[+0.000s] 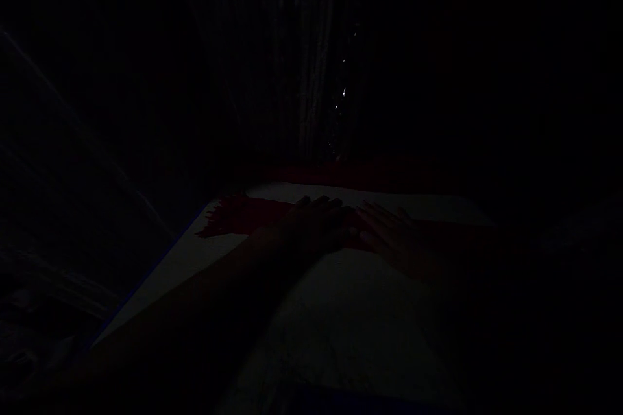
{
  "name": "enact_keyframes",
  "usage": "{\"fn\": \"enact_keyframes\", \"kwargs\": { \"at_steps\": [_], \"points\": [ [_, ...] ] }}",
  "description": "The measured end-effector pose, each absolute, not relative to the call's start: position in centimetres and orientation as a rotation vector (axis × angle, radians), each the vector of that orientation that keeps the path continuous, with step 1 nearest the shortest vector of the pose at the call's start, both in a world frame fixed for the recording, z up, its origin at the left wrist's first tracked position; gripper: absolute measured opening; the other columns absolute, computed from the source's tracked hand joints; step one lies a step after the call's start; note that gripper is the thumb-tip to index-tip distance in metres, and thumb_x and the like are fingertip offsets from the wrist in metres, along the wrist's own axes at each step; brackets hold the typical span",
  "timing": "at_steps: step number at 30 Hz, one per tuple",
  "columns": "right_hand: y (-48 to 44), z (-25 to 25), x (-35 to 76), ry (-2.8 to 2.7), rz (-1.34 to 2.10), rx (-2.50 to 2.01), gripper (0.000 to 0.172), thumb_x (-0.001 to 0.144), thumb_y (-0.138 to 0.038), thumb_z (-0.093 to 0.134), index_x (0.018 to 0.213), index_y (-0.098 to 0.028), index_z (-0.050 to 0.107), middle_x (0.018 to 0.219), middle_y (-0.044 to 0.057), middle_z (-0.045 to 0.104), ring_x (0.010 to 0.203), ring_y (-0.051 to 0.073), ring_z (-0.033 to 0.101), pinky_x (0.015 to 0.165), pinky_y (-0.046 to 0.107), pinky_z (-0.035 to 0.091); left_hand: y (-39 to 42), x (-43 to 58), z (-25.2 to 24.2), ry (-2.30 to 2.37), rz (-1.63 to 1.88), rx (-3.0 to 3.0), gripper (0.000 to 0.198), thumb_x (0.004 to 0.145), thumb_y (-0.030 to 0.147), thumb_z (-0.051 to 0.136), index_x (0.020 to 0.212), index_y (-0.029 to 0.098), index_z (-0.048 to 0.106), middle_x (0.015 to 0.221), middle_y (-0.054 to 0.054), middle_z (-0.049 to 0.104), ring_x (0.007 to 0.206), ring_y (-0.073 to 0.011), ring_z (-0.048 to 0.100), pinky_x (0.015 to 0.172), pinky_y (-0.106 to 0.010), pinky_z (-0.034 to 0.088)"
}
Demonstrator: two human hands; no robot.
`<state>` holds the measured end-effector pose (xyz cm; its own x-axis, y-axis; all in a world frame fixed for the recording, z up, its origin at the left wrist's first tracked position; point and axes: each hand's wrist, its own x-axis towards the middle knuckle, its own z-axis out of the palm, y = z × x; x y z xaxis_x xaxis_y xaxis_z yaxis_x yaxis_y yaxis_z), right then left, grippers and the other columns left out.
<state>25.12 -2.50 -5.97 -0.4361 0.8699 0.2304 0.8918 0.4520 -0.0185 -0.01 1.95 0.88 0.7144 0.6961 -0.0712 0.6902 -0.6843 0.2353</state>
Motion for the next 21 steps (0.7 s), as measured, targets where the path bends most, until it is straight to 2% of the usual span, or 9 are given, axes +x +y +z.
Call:
{"fn": "enact_keyframes", "kwargs": {
  "at_steps": [3, 5, 7, 9, 11, 13, 16, 19, 21],
  "points": [
    [-2.3, -6.4, 26.1, -2.669, -0.305, -1.39, 0.054, 0.109, -0.041, 0.021, 0.154, -0.026, 0.047, 0.162, 0.011, 0.035, 0.155, 0.03, 0.028, 0.121, 0.067, 0.024, 3.2, 1.0, 3.0, 1.057, 0.012, 2.589, 0.07, 0.1, 0.076, 0.029, 0.147, 0.032, 0.057, 0.15, -0.007, 0.059, 0.133, -0.0333, 0.06, 0.109, -0.049, 0.045],
    [-2.1, -6.8, 27.0, -2.773, -0.404, -1.288, 0.053, 0.107, -0.03, 0.021, 0.147, -0.024, 0.056, 0.156, 0.014, 0.045, 0.15, 0.037, 0.034, 0.116, 0.072, 0.026, 4.0, 2.1, 4.0, 1.059, 0.028, 2.575, 0.063, 0.104, 0.067, 0.032, 0.14, 0.026, 0.063, 0.136, -0.008, 0.07, 0.119, -0.0301, 0.068, 0.099, -0.041, 0.051],
    [-1.8, -7.1, 27.8, -2.806, -0.431, -1.245, 0.054, 0.105, -0.025, 0.023, 0.146, -0.024, 0.057, 0.153, 0.014, 0.048, 0.146, 0.039, 0.04, 0.115, 0.072, 0.028, 4.3, 3.1, 4.3, 1.049, 0.112, 2.592, 0.057, 0.107, 0.06, 0.031, 0.143, 0.027, 0.061, 0.137, -0.006, 0.069, 0.12, -0.0267, 0.067, 0.097, -0.036, 0.051],
    [-1.4, -7.3, 28.0, -2.817, -0.381, -1.226, 0.053, 0.105, -0.028, 0.024, 0.147, -0.028, 0.056, 0.157, 0.011, 0.043, 0.148, 0.038, 0.037, 0.118, 0.069, 0.028, 4.1, 3.5, 3.9, 1.042, 0.194, 2.63, 0.056, 0.107, 0.059, 0.031, 0.141, 0.027, 0.062, 0.138, -0.006, 0.068, 0.122, -0.0261, 0.066, 0.097, -0.035, 0.051],
    [-1.1, -7.2, 27.7, -2.767, -0.263, -1.31, 0.051, 0.107, -0.037, 0.025, 0.148, -0.03, 0.054, 0.161, 0.006, 0.038, 0.153, 0.034, 0.032, 0.122, 0.064, 0.027, 3.5, 3.0, 3.1, 1.023, 0.242, 2.686, 0.055, 0.107, 0.059, 0.032, 0.135, 0.027, 0.067, 0.136, -0.007, 0.069, 0.122, -0.0269, 0.066, 0.1, -0.037, 0.05],
    [-1.1, -6.8, 26.9, -2.639, -0.109, -1.481, 0.056, 0.108, -0.051, 0.025, 0.154, -0.029, 0.047, 0.164, 0.005, 0.033, 0.153, 0.029, 0.031, 0.124, 0.059, 0.029, 2.6, 1.9, 2.3, 0.987, 0.282, 2.736, 0.055, 0.108, 0.058, 0.032, 0.137, 0.027, 0.066, 0.139, -0.006, 0.068, 0.125, -0.0264, 0.064, 0.106, -0.038, 0.047],
    [-1.3, -6.0, 25.9, -2.473, 0.043, -1.621, 0.071, 0.105, -0.066, 0.022, 0.162, -0.027, 0.035, 0.167, 0.003, 0.027, 0.154, 0.025, 0.03, 0.126, 0.055, 0.029, 1.4, -0.1, 1.5, 1.031, 0.302, 2.749, 0.057, 0.109, 0.057, 0.031, 0.148, 0.027, 0.057, 0.155, -0.005, 0.055, 0.142, -0.028, 0.05, 0.117, -0.044, 0.037],
    [-1.6, -5.7, 25.6, -2.454, 0.08, -1.59, 0.073, 0.103, -0.07, 0.02, 0.162, -0.03, 0.035, 0.167, 0.0, 0.026, 0.156, 0.024, 0.028, 0.128, 0.054, 0.027, 0.8, -1.1, 0.9, 1.137, 0.237, 2.741, 0.06, 0.108, 0.061, 0.031, 0.156, 0.029, 0.046, 0.165, -0.004, 0.04, 0.154, -0.0309, 0.032, 0.124, -0.055, 0.023],
    [-1.7, -5.6, 25.7, -2.44, 0.092, -1.597, 0.074, 0.102, -0.071, 0.019, 0.162, -0.03, 0.036, 0.167, 0.0, 0.027, 0.156, 0.025, 0.028, 0.128, 0.054, 0.026, 0.8, -1.1, 0.5, 1.154, 0.196, 2.737, 0.063, 0.107, 0.063, 0.032, 0.159, 0.028, 0.042, 0.168, -0.005, 0.036, 0.156, -0.0307, 0.028, 0.125, -0.058, 0.018]
  ]
}}
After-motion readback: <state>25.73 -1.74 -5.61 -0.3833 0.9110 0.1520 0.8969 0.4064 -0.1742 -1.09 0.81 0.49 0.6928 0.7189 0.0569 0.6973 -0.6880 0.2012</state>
